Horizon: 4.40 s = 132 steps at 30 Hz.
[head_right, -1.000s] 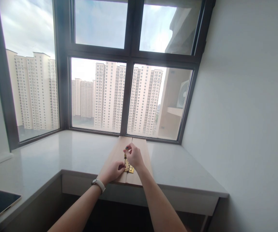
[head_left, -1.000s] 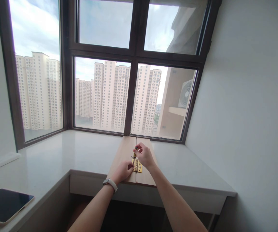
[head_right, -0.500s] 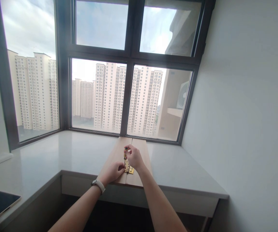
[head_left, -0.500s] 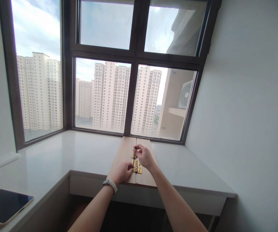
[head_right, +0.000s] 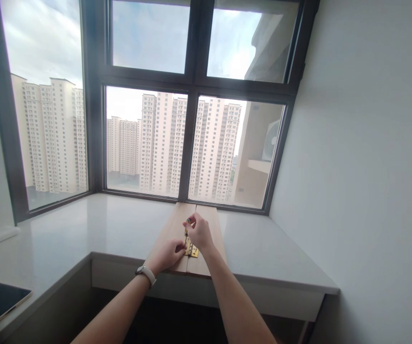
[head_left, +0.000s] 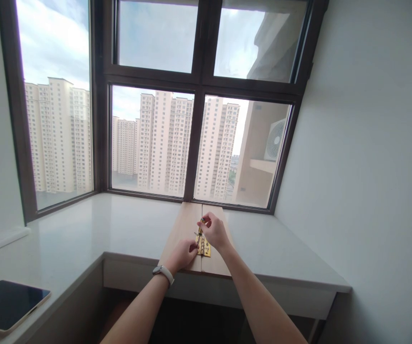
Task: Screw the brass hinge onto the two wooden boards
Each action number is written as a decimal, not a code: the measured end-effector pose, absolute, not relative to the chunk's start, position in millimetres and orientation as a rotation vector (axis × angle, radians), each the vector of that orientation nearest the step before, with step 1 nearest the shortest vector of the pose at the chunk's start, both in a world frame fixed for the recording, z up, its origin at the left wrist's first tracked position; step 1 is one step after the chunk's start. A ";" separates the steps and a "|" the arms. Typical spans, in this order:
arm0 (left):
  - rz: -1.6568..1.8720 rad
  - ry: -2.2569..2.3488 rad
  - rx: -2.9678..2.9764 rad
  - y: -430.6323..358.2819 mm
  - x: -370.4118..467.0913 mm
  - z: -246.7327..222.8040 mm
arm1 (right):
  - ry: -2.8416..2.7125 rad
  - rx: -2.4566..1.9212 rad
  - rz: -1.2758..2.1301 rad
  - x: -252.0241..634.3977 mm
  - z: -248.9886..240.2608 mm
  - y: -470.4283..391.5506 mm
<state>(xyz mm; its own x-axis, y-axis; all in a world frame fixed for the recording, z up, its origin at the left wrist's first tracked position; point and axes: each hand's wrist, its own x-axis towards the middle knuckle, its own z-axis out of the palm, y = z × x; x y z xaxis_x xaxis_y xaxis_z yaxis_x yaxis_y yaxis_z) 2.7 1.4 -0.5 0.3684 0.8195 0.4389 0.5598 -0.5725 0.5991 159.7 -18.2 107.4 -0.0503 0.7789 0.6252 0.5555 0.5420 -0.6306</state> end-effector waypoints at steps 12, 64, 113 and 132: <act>1.004 1.216 2.265 0.3 2.6 1.6 | -1.801 -1.026 0.476 161.5 105.6 -15.7; 1.099 1.218 2.078 3.8 -0.5 -0.9 | -1.532 -1.186 0.246 180.8 54.3 20.2; 1.206 1.185 2.279 29.8 -1.7 -29.2 | -1.616 -1.076 0.218 170.0 95.6 -2.8; 1.175 1.165 2.275 22.2 -1.3 -22.9 | -1.628 -1.047 0.198 170.2 98.3 -5.1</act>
<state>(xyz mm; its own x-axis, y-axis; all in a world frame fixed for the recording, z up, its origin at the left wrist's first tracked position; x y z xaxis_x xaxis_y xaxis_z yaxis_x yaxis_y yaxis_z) -1.3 22.2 -22.9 0.3265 0.7864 0.5243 0.5171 -0.6130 0.5974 170.2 -5.1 98.3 0.0295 0.7096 0.7039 0.5207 0.5902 -0.6169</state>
